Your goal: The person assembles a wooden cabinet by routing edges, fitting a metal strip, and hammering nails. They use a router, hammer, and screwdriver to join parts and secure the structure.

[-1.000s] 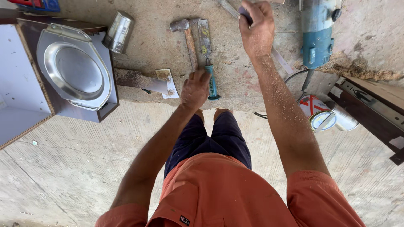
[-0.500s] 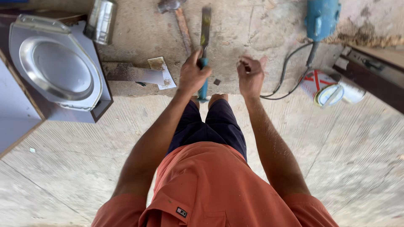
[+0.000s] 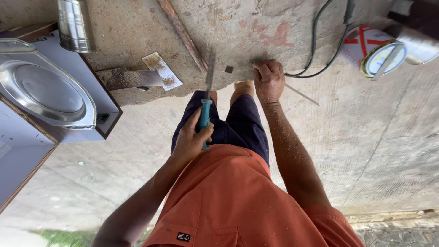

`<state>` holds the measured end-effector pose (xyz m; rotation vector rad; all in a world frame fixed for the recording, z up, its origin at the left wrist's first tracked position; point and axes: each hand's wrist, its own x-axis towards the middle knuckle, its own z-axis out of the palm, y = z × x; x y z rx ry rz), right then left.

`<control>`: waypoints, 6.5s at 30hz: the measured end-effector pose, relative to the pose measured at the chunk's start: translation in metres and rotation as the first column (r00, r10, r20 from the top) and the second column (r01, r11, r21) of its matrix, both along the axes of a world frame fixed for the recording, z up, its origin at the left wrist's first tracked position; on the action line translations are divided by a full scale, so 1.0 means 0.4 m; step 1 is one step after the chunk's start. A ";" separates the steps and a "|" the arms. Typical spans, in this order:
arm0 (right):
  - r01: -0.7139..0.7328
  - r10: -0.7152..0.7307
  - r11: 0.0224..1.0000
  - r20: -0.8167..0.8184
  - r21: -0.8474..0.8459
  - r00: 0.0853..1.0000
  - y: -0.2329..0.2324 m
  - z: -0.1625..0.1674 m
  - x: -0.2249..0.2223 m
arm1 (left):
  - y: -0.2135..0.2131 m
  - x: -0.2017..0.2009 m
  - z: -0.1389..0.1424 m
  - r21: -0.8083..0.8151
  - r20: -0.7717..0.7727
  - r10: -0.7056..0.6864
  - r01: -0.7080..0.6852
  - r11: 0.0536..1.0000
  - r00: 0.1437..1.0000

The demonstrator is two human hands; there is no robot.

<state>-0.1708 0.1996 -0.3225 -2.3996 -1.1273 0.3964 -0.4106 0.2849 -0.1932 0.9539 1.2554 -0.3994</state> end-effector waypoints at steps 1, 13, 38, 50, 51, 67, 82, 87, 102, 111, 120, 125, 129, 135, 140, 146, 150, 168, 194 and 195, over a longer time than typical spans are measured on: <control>-0.017 0.017 1.000 -0.027 0.013 0.999 -0.013 -0.016 -0.002 | -0.003 -0.001 0.010 -0.023 0.029 0.024 -0.023 0.999 0.999; -0.184 0.191 0.977 -0.058 0.107 0.980 -0.093 -0.075 0.038 | 0.005 0.080 0.042 -0.142 -0.029 -0.090 0.085 0.986 0.995; -0.246 0.272 0.953 -0.147 0.175 0.951 -0.025 -0.124 0.086 | 0.067 0.109 0.050 -0.231 0.015 0.242 -0.232 0.945 0.970; -0.233 0.253 0.961 -0.126 0.152 0.959 -0.033 -0.129 0.077 | 0.079 0.130 0.080 0.112 -0.220 -0.288 0.318 0.942 0.932; -0.233 0.250 0.962 -0.117 0.144 0.961 -0.034 -0.129 0.077 | 0.078 0.126 0.078 0.070 -0.240 -0.212 0.235 0.970 0.947; -0.229 0.250 0.961 -0.142 0.153 0.958 -0.039 -0.129 0.082 | 0.063 0.136 0.093 -0.303 -0.117 0.524 -0.533 0.790 0.843; -0.220 0.243 0.966 -0.184 0.137 0.953 -0.034 -0.129 0.086 | 0.076 0.148 0.086 -0.253 -0.114 0.330 -0.349 0.902 0.937; -0.220 0.248 0.962 -0.189 0.159 0.950 -0.032 -0.126 0.090 | 0.077 0.158 0.080 -0.241 -0.118 0.300 -0.321 0.916 0.946; -0.235 0.266 0.959 -0.215 0.159 0.940 -0.025 -0.123 0.103 | 0.124 0.247 0.095 -0.219 -0.170 0.253 -0.287 0.933 0.952; -0.232 0.261 0.957 -0.172 0.172 0.950 -0.033 -0.131 0.095 | 0.162 0.271 0.094 -0.217 -0.239 0.263 -0.315 0.924 0.935; -0.185 0.215 0.969 -0.195 0.164 0.957 -0.024 -0.123 0.094 | 0.095 0.084 0.035 -0.237 -0.060 0.362 -0.365 0.900 0.930; -0.179 0.217 0.969 -0.230 0.172 0.949 -0.022 -0.120 0.094 | 0.065 0.005 -0.008 -0.270 -0.002 0.375 -0.362 0.892 0.927; -0.196 0.224 0.971 -0.231 0.137 0.947 -0.021 -0.121 0.095 | 0.065 -0.035 -0.046 -0.319 0.079 0.392 -0.349 0.881 0.917; -0.197 0.228 0.968 -0.213 0.156 0.950 -0.020 -0.117 0.096 | 0.069 -0.067 -0.074 -0.314 0.111 0.368 -0.318 0.895 0.923; -0.201 0.234 0.965 -0.214 0.167 0.948 -0.017 -0.115 0.099 | 0.079 -0.049 -0.061 -0.317 0.100 0.358 -0.311 0.896 0.928; -0.226 0.257 0.961 -0.224 0.156 0.940 -0.016 -0.119 0.100 | 0.102 -0.004 -0.022 -0.320 0.006 0.394 -0.372 0.872 0.919; -0.233 0.267 0.958 -0.218 0.170 0.939 -0.018 -0.123 0.105 | 0.112 0.034 0.001 -0.300 -0.041 0.360 -0.355 0.885 0.932; -0.332 0.365 0.913 -0.114 0.236 0.924 -0.025 -0.142 0.111 | 0.203 0.270 0.083 -0.306 -0.278 0.324 -0.403 0.863 0.904; 0.309 0.024 0.950 -0.995 0.052 0.094 0.142 0.312 0.231 | 0.226 0.297 -0.073 0.830 0.195 -0.373 0.051 0.556 0.907; 0.298 0.038 0.952 -0.993 0.071 0.116 0.152 0.328 0.224 | 0.226 0.314 -0.064 0.849 0.103 -0.427 0.144 0.508 0.898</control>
